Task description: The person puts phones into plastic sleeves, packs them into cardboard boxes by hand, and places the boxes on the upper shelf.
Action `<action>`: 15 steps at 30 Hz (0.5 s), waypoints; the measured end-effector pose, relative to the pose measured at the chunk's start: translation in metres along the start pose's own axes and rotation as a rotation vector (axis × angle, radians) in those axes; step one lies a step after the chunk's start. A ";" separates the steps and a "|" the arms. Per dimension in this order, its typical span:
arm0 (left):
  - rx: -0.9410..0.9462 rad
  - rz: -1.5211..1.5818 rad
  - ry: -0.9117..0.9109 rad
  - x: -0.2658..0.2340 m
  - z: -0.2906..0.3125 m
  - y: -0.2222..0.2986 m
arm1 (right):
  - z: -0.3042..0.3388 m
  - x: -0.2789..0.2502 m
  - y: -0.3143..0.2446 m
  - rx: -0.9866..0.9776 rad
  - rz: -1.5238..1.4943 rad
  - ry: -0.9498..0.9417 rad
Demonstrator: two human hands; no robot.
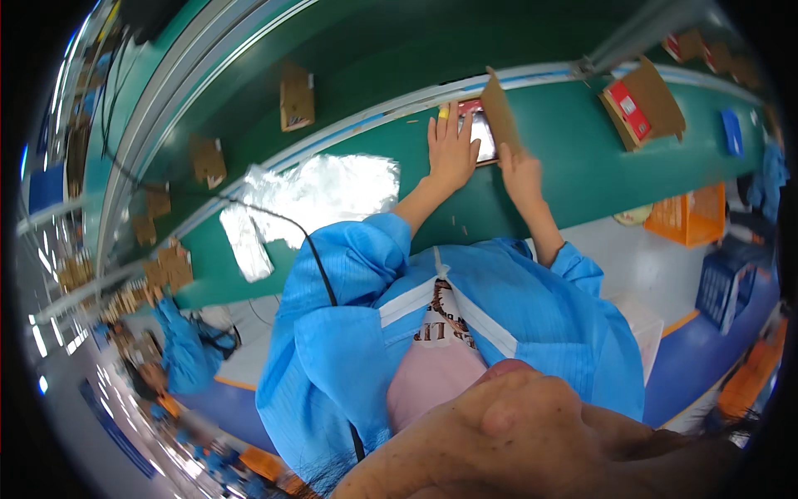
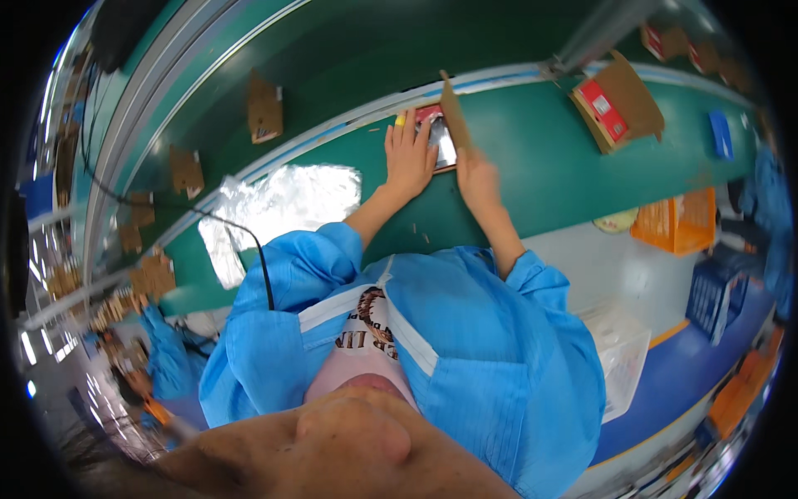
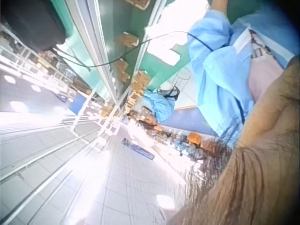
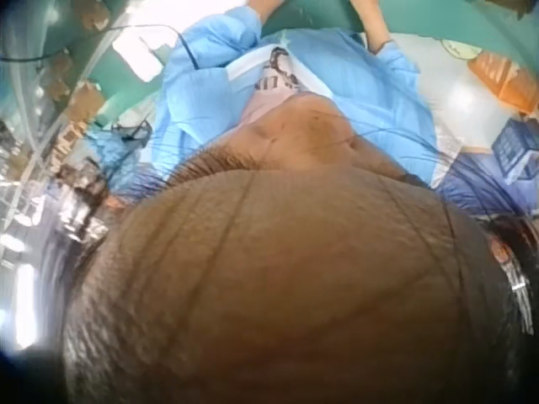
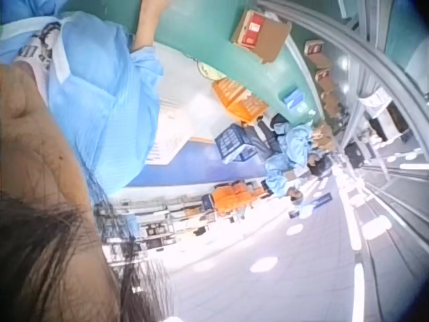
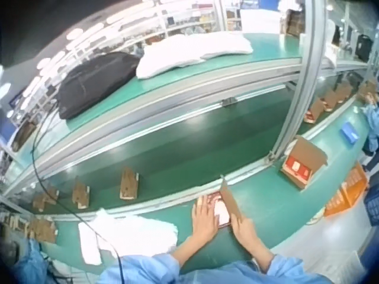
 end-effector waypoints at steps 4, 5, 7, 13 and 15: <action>-0.121 0.117 0.139 -0.030 0.058 -0.045 | -0.059 -0.005 0.000 -0.071 0.042 0.006; -0.141 0.105 0.142 -0.032 0.073 -0.057 | -0.080 -0.006 0.005 -0.061 0.052 0.035; -0.183 0.047 0.194 -0.051 0.100 -0.080 | -0.113 -0.009 0.002 -0.075 -0.061 0.103; -0.283 -0.154 0.216 -0.081 0.156 -0.159 | -0.033 0.111 -0.084 -0.390 -0.139 -0.073; -0.334 -0.168 0.192 -0.071 0.163 -0.171 | 0.008 0.153 -0.141 -0.494 0.032 -0.189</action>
Point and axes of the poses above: each hand's wrist, its own z-axis away from the middle knuckle, its own x-axis out of the palm, y = z × x, the point moved 10 cm from there along -z, towards the middle knuckle, and after that the axes turned 6 degrees about -y, right-handed, at the moved point
